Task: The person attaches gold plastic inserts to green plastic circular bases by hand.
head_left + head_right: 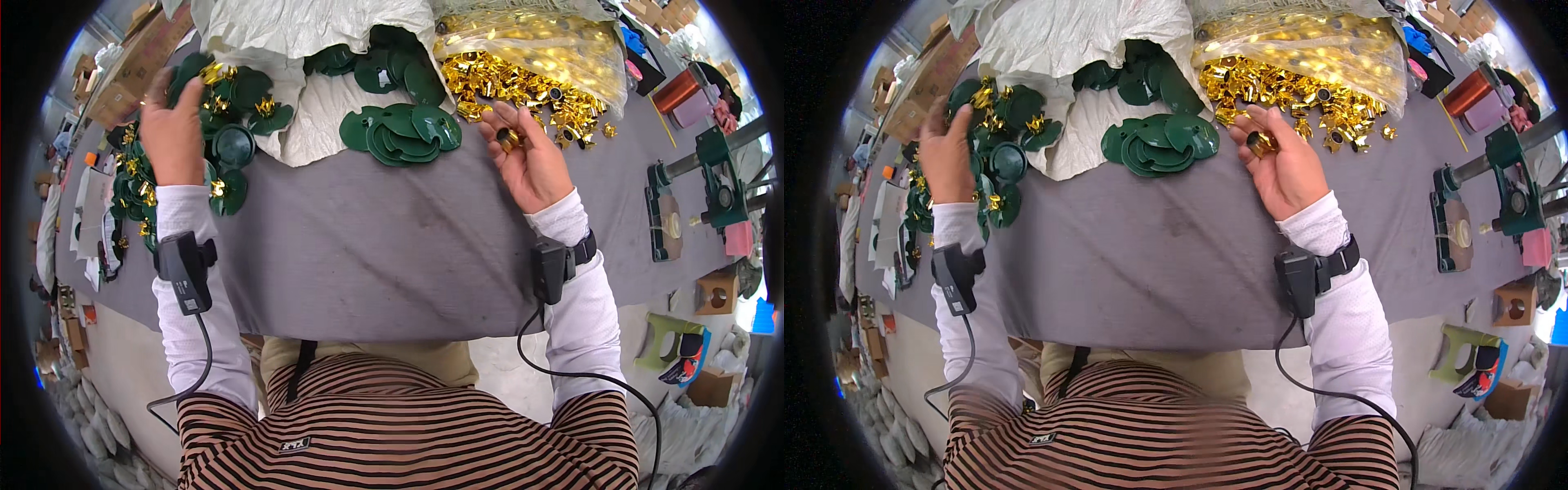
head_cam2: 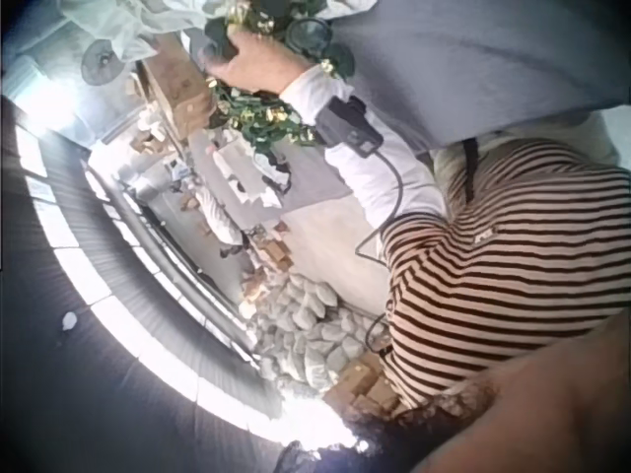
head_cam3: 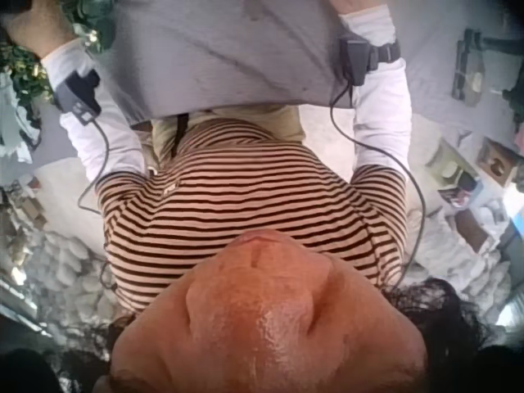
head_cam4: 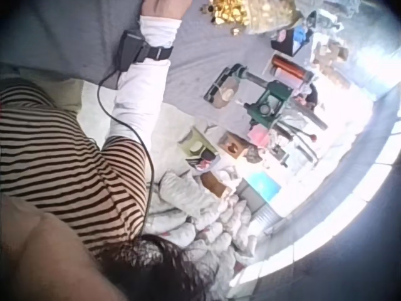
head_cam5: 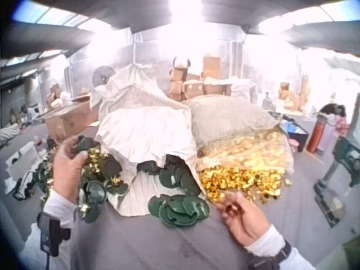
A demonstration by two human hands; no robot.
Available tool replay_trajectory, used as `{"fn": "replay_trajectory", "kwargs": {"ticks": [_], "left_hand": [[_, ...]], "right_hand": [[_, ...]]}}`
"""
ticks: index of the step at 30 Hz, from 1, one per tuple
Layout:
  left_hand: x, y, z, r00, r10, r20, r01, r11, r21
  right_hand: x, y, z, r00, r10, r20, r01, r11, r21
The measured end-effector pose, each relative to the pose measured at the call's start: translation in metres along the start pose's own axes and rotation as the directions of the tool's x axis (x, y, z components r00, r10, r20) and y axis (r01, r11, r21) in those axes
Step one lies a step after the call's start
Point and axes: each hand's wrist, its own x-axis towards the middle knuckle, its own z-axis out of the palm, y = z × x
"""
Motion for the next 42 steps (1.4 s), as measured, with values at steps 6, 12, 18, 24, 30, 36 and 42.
{"fn": "replay_trajectory", "kwargs": {"ticks": [6, 12, 18, 24, 30, 36, 42], "left_hand": [[-0.071, 0.060, 0.065, 0.912, 0.225, 0.344, -0.240, 0.971, 0.001], [-0.134, 0.068, 0.141, 0.703, 0.362, 0.612, -0.468, 0.884, 0.015], [-0.148, 0.089, 0.115, 0.817, 0.154, 0.555, -0.112, 0.988, -0.108], [-0.155, 0.086, 0.109, 0.593, -0.246, 0.767, 0.722, 0.584, -0.371], [-0.159, 0.089, 0.107, 0.556, -0.241, 0.795, 0.768, 0.516, -0.380], [-0.153, 0.089, 0.103, 0.514, -0.264, 0.816, 0.798, 0.497, -0.342], [-0.158, 0.087, 0.104, 0.473, -0.272, 0.838, 0.841, 0.421, -0.338]], "right_hand": [[0.004, 0.010, -0.003, 0.989, -0.149, 0.024, 0.150, 0.986, -0.079], [0.003, 0.006, -0.003, 0.988, -0.080, 0.135, 0.088, 0.994, -0.060], [-0.008, 0.009, 0.009, 0.994, -0.090, 0.062, 0.096, 0.991, -0.095], [-0.009, 0.019, 0.008, 0.838, -0.438, 0.327, 0.532, 0.517, -0.671], [-0.004, 0.030, 0.005, 0.717, -0.461, 0.524, 0.677, 0.276, -0.683], [-0.008, 0.030, 0.006, 0.754, -0.446, 0.482, 0.644, 0.353, -0.679], [-0.010, 0.031, 0.017, 0.933, -0.309, 0.183, 0.359, 0.793, -0.491]]}}
